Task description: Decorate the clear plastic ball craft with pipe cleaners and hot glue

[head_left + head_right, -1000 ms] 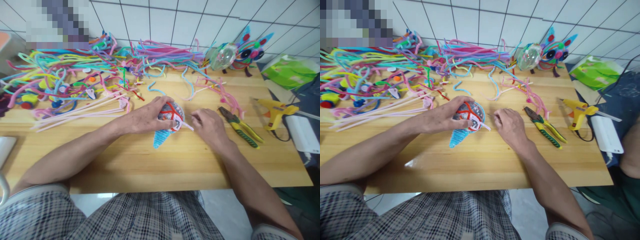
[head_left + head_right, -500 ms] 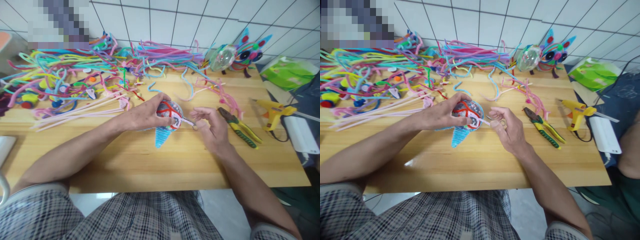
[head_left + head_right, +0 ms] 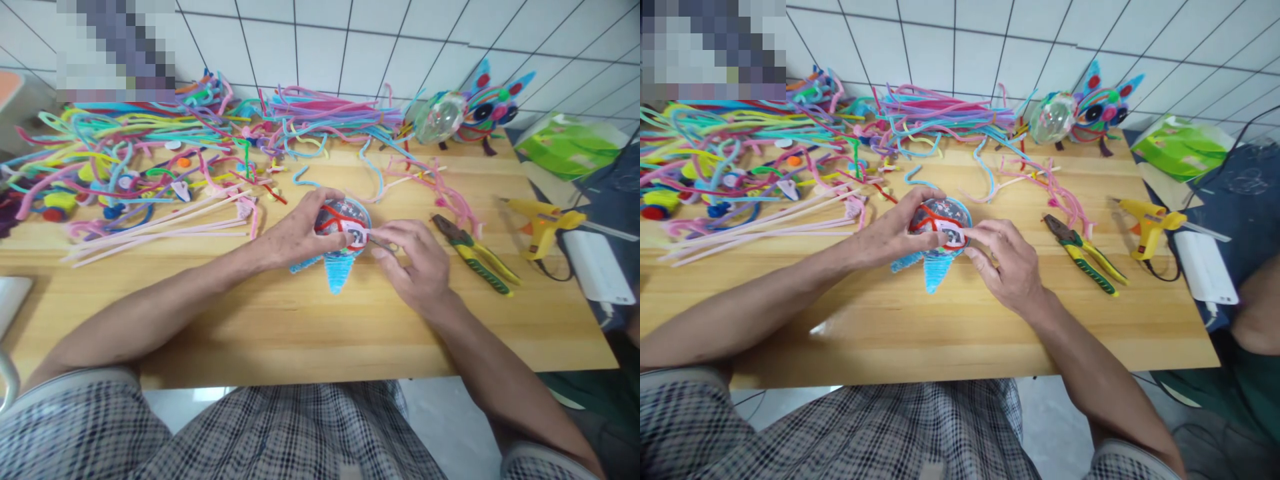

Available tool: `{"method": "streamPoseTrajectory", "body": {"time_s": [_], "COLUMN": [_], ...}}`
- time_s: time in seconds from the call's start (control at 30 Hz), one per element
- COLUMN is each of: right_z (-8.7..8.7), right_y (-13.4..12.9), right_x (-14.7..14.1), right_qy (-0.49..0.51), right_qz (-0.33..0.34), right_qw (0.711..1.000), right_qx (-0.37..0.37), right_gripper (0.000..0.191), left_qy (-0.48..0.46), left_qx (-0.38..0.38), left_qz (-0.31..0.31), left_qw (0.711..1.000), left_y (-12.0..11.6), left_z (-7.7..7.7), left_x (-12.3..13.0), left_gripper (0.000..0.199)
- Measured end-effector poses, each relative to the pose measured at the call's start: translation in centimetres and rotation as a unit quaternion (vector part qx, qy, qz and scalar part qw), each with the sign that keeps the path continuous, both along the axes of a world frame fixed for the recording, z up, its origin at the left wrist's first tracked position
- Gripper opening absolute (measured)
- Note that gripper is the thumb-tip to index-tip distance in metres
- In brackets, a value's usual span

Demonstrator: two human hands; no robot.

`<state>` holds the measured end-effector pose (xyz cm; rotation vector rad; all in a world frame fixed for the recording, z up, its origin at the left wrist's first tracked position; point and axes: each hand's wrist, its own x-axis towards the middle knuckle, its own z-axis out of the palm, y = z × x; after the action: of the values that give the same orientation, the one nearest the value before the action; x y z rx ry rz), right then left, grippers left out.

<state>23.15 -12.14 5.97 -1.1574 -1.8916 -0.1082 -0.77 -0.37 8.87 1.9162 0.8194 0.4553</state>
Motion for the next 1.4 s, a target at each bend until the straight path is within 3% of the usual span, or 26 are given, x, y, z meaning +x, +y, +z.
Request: {"method": "streamPoseTrajectory", "body": {"time_s": [0.33, 0.87, 1.23, 1.4], "right_z": [-0.6, -0.9, -0.9, -0.8], "right_y": [0.0, 0.0, -0.1, -0.1], "right_x": [-0.3, -0.7, -1.1, -1.4], "right_qy": [-0.008, 0.002, -0.017, -0.020], "right_qz": [0.003, 0.039, 0.043, 0.051], "right_qw": [1.000, 0.999, 0.998, 0.998], "right_qx": [-0.006, -0.033, -0.050, -0.039], "right_gripper": [0.033, 0.038, 0.038, 0.036], "left_qy": [0.021, 0.046, 0.007, 0.005], "left_qx": [0.004, 0.002, -0.017, -0.022], "left_qz": [-0.004, -0.014, -0.001, -0.004], "left_qw": [1.000, 0.999, 1.000, 1.000], "left_y": [0.0, 0.5, 0.3, 0.8], "left_z": [1.0, 1.1, 1.4, 1.0], "left_x": [-0.1, -0.5, -0.8, -1.0], "left_gripper": [0.080, 0.086, 0.062, 0.063]}}
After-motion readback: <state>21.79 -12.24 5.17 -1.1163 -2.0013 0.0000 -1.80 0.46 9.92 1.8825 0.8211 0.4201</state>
